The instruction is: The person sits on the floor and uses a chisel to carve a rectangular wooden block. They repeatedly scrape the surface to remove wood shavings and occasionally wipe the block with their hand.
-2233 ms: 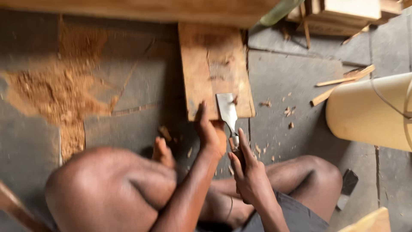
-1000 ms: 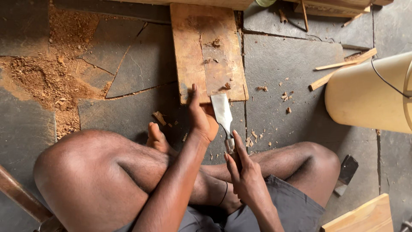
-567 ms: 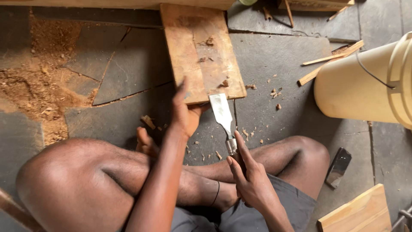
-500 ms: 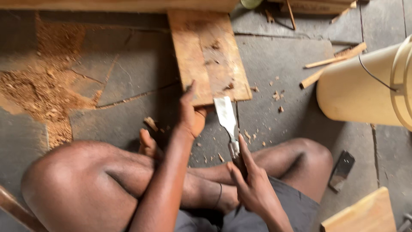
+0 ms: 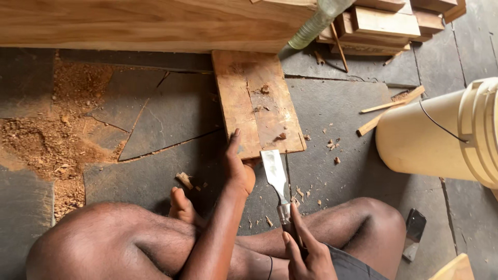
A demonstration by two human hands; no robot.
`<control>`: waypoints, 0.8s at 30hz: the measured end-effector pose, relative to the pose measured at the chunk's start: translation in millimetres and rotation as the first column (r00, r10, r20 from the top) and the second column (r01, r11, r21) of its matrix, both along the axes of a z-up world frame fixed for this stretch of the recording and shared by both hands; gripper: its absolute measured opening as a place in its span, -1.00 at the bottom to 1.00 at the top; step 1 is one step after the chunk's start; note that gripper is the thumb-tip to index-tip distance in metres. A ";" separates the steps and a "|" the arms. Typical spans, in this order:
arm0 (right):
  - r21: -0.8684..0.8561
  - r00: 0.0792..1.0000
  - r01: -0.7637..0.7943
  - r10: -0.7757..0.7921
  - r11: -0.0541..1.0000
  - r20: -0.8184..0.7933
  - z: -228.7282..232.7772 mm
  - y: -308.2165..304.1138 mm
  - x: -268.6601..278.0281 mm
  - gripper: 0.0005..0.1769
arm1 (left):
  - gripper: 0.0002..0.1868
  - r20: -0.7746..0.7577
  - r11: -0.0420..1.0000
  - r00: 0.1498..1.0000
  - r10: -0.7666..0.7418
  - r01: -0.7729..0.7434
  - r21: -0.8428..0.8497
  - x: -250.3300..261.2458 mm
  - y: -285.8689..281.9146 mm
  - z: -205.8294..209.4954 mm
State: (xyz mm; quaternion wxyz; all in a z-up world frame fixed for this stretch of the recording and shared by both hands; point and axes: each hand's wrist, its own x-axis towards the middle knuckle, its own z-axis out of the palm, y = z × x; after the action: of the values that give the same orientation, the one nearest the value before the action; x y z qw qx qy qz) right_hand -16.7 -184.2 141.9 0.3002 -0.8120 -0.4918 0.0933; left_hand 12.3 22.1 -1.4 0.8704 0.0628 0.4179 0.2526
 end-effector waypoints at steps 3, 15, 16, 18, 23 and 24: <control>-0.774 0.647 0.313 -0.720 0.551 -0.250 1.4 10.6 -6.5 -0.22 | -0.29 0.000 0.996 0.996 0.087 -0.087 -0.018 0.4 -2.1 -4.2; -0.244 0.883 0.248 -0.322 0.938 -0.341 1.2 1.4 -2.2 -0.28 | -0.32 0.079 0.991 0.989 0.128 -0.124 -0.056 2.4 -4.1 -6.2; -0.251 0.890 0.248 -0.322 0.936 -0.322 -3.0 3.8 2.9 -0.27 | -0.32 0.076 0.992 0.990 0.123 -0.120 -0.043 6.5 1.3 -2.7; -0.300 0.902 0.220 -0.311 0.928 -0.299 -8.5 4.0 8.2 -0.25 | -0.31 0.038 0.990 0.990 0.136 -0.135 -0.042 2.0 -0.7 -2.2; -0.368 0.833 0.310 -0.437 0.876 -0.338 -9.0 1.9 -3.7 -0.23 | -0.30 0.084 0.985 0.982 0.170 -0.168 -0.028 1.4 -8.4 -7.8; -0.285 0.875 0.274 -0.361 0.919 -0.322 -10.5 10.7 1.5 -0.26 | -0.30 0.077 0.985 0.982 0.174 -0.172 -0.030 2.7 -4.8 -5.9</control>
State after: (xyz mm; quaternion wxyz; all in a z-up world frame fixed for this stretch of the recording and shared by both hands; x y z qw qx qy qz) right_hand -15.2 -173.5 131.3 0.3019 -0.8792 -0.2718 0.2491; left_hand 15.1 17.3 -7.3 0.8618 0.0060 0.3899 0.3245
